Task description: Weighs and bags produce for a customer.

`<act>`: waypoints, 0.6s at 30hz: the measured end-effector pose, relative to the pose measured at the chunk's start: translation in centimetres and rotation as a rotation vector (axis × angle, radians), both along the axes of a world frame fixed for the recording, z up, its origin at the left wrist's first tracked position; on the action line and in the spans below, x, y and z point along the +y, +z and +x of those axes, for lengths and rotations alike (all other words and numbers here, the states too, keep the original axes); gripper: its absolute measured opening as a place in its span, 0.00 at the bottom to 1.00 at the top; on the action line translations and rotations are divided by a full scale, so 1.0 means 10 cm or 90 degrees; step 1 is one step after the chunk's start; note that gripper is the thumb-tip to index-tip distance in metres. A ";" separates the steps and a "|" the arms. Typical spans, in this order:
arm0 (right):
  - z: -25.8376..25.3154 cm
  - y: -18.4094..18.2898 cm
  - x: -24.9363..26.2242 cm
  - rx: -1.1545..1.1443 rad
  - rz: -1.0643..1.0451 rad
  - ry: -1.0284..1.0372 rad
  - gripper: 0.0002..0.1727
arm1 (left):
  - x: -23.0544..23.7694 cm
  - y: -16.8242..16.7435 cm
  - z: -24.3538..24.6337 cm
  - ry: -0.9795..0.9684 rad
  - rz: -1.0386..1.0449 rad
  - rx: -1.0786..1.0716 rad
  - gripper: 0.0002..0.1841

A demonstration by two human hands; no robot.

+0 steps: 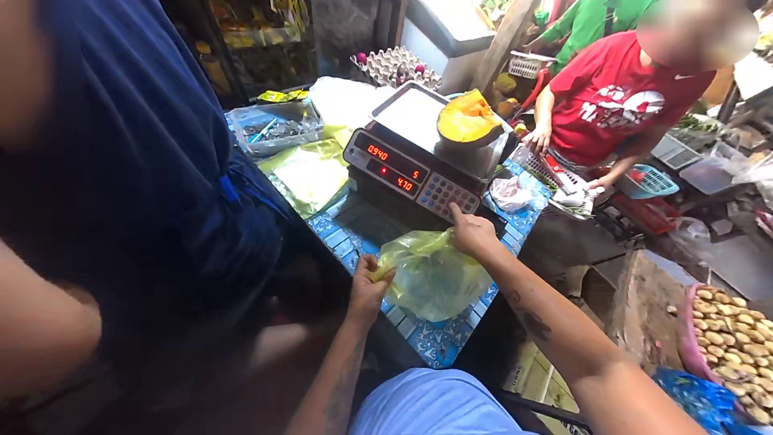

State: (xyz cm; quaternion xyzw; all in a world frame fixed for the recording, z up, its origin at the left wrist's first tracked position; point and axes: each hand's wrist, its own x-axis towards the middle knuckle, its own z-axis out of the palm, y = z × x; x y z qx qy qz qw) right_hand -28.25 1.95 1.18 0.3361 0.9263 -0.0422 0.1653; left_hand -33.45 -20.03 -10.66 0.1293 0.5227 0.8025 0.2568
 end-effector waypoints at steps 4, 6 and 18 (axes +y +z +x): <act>0.45 -0.34 0.07 0.185 -0.199 0.132 0.50 | -0.32 0.33 0.00 0.044 0.184 -0.100 0.23; 0.67 -0.61 0.19 0.253 -0.268 0.102 0.47 | -0.64 0.23 -0.08 -0.057 0.194 -0.006 0.18; 0.37 0.76 1.27 0.400 -0.432 0.293 0.46 | -0.31 -0.15 0.41 -0.012 -0.638 0.527 0.20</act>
